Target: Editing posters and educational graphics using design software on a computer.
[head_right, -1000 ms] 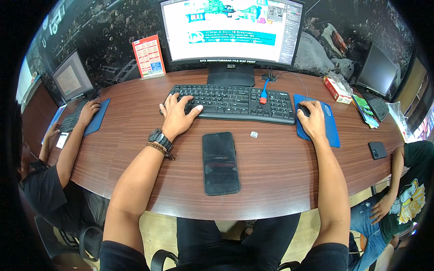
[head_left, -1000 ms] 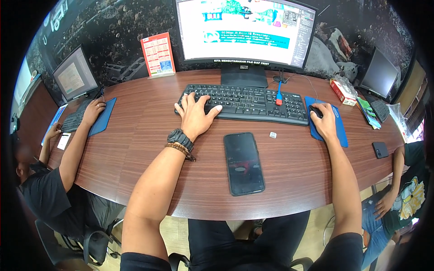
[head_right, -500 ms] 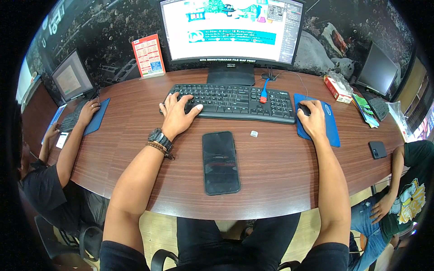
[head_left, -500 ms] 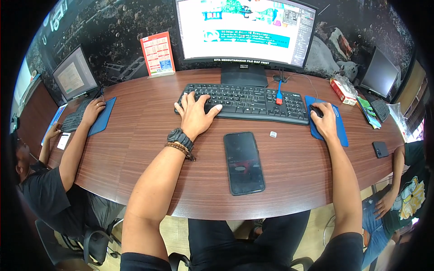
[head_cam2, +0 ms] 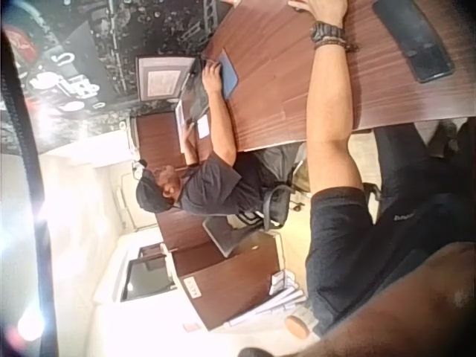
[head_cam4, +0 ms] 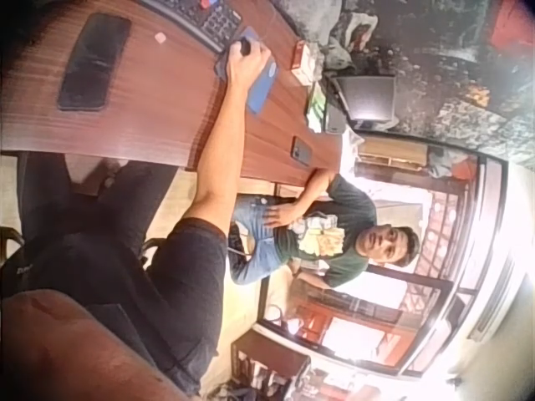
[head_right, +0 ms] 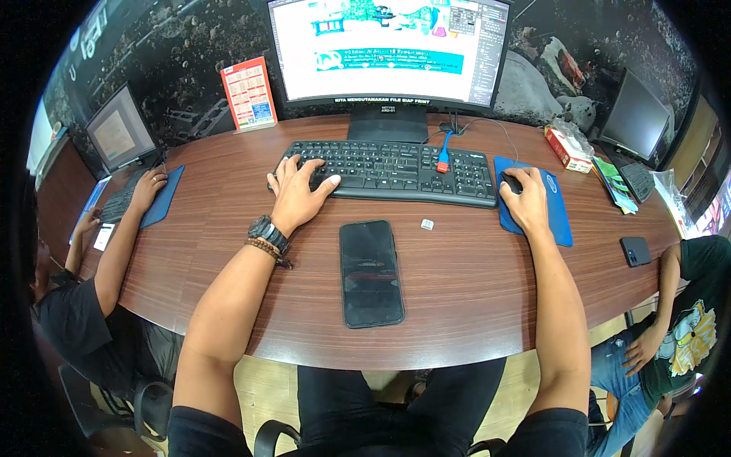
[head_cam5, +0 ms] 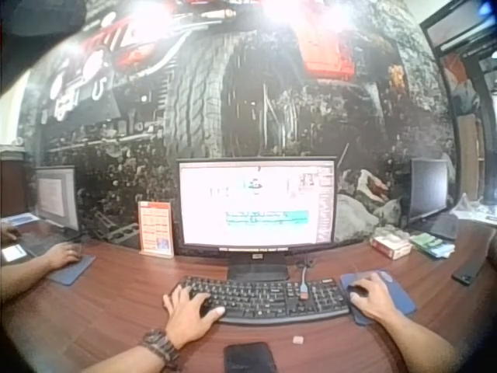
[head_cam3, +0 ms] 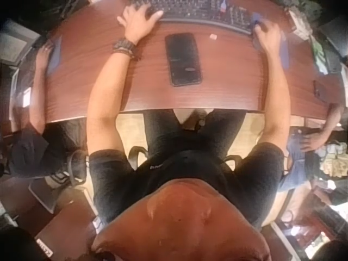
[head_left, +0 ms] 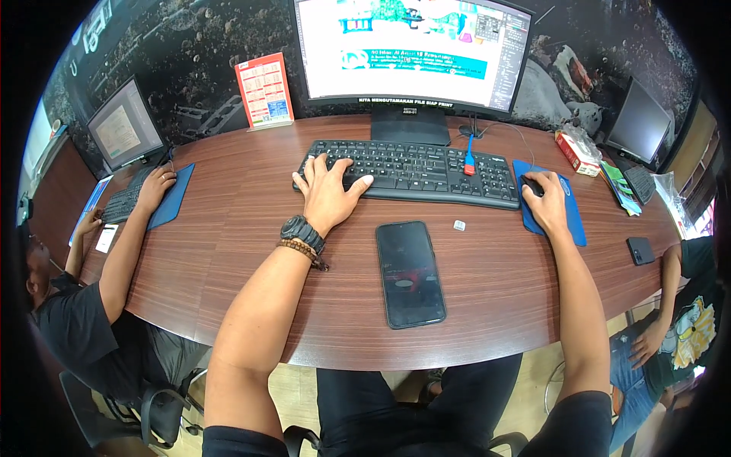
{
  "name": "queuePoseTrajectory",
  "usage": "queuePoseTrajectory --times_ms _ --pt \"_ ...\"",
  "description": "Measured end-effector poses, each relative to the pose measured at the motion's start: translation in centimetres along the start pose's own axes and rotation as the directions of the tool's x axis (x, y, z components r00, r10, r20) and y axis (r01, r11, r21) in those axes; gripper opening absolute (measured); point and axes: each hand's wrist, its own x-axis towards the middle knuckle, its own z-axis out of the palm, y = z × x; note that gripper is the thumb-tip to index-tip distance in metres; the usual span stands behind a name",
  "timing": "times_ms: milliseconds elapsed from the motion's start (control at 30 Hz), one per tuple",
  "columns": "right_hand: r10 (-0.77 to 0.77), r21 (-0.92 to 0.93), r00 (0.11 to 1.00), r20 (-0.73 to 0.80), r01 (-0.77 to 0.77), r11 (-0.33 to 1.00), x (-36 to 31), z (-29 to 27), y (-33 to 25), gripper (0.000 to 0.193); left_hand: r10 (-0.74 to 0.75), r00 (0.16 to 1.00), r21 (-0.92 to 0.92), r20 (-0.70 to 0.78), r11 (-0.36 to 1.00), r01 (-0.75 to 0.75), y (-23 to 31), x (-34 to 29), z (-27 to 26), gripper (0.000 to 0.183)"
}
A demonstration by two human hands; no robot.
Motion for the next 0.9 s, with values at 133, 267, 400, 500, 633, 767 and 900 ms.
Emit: queuePoseTrajectory --times_ms 133,267,400,500,633,767,900 --pt "-0.004 -0.002 1.0 -0.002 0.004 1.0 0.02 0.05 0.17 0.032 -0.005 1.0 0.003 0.007 1.0 0.005 0.16 -0.06 -0.13 0.065" --pt "-0.003 -0.006 1.0 0.001 0.003 1.0 0.01 0.01 -0.06 0.032 -0.002 1.0 -0.002 0.008 1.0 0.002 0.1 -0.05 -0.19 0.065" --pt "0.007 -0.01 1.0 0.002 -0.007 1.0 -0.02 -0.05 -0.06 0.033 -0.003 1.0 0.003 0.003 1.0 0.003 0.12 -0.04 -0.11 0.064" --pt "0.01 -0.017 1.0 0.004 -0.01 1.0 0.03 0.01 0.14 0.033 -0.004 1.0 0.009 0.008 1.0 0.004 0.31 -0.11 -0.31 0.064" --pt "0.013 -0.015 1.0 0.008 -0.012 1.0 0.08 0.1 0.29 0.033 -0.005 1.0 0.009 -0.006 1.0 0.005 0.39 -0.17 -0.16 0.062" --pt "0.022 -0.016 1.0 0.008 -0.022 1.0 0.03 0.12 0.08 0.033 -0.006 1.0 0.016 -0.004 1.0 0.006 0.26 -0.17 -0.24 0.062" --pt "0.016 -0.018 1.0 0.005 -0.016 1.0 0.04 0.06 0.14 0.033 -0.005 1.0 0.015 0.008 1.0 0.005 0.27 -0.1 -0.23 0.062"
